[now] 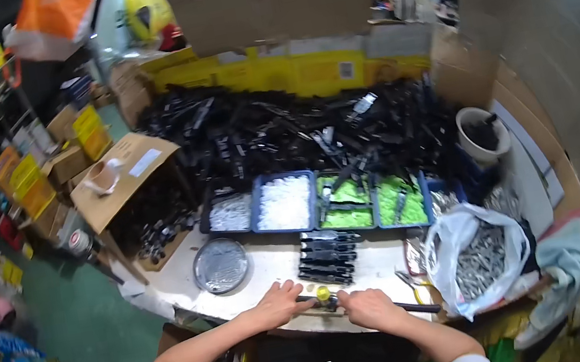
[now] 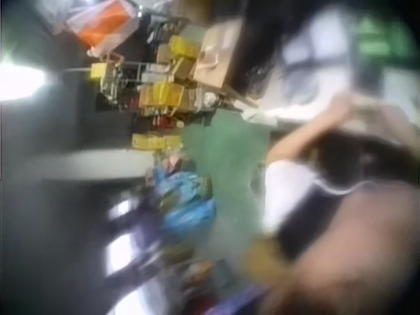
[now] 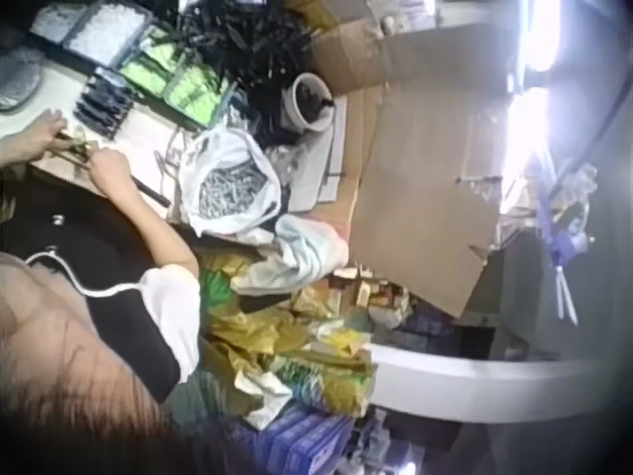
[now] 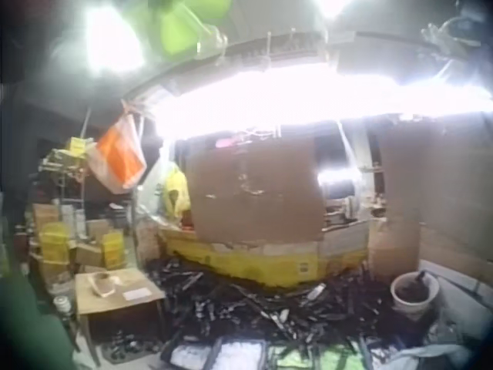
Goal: The person assembles components by hand, inserting small green and white parts into black plastic housings and using a small yellow-headed hammer to tap them into place.
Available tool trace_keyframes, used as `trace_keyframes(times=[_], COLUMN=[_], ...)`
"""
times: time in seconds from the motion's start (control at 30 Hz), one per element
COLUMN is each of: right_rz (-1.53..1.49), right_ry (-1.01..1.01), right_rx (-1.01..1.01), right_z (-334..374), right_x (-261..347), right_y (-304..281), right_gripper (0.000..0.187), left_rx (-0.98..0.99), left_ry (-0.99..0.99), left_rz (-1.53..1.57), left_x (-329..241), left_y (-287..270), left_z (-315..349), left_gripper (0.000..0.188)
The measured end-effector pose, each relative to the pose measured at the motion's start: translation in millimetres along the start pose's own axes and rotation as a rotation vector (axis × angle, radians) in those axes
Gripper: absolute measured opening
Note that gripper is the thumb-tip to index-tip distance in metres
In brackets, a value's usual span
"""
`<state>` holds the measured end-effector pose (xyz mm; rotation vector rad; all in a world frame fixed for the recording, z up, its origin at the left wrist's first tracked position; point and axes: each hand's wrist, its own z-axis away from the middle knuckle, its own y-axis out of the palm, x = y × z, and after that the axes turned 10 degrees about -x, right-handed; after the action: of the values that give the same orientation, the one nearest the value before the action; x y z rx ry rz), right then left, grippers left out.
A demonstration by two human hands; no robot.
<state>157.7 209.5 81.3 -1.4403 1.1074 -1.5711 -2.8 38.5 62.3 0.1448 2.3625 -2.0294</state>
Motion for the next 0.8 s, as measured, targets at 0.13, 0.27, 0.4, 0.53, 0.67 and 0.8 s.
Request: trace_keyframes(times=[0.13, 0.27, 0.4, 0.53, 0.67, 0.8], right_rz=[0.010, 0.045, 0.069, 0.069, 0.072, 0.031], right_ry=[-0.130, -0.076, -0.081, -0.041, -0.077, -0.053], right_rx=[-0.028, -0.010, 0.029, -0.015, 0.046, -0.004], right_z=[-2.6, 8.0, -4.2, 5.5, -9.8, 2.7], right_x=[-0.2, 3.8, 2.2, 5.0, 3.0, 10.7], right_y=[10.7, -3.6, -2.2, -4.1, -7.6, -4.9], right_gripper=[0.018, 0.018, 0.016, 0.019, 0.020, 0.017], left_rx=[0.068, 0.067, 0.111, 0.027, 0.073, -0.035], left_ry=[-0.085, -0.034, -0.116, -0.016, -0.073, -0.032], left_rz=[-0.049, 0.022, -0.002, -0.031, -0.026, -0.054], left_x=[-5.4, -10.2, -9.5, -3.8, -2.9, -3.4], left_y=[5.3, 8.3, -6.1, 2.5, 1.0, 7.5], left_z=[16.5, 6.8, 7.5, 6.7, 10.5, 13.8], left_gripper=[0.053, 0.041, 0.039, 0.051, 0.051, 0.048])
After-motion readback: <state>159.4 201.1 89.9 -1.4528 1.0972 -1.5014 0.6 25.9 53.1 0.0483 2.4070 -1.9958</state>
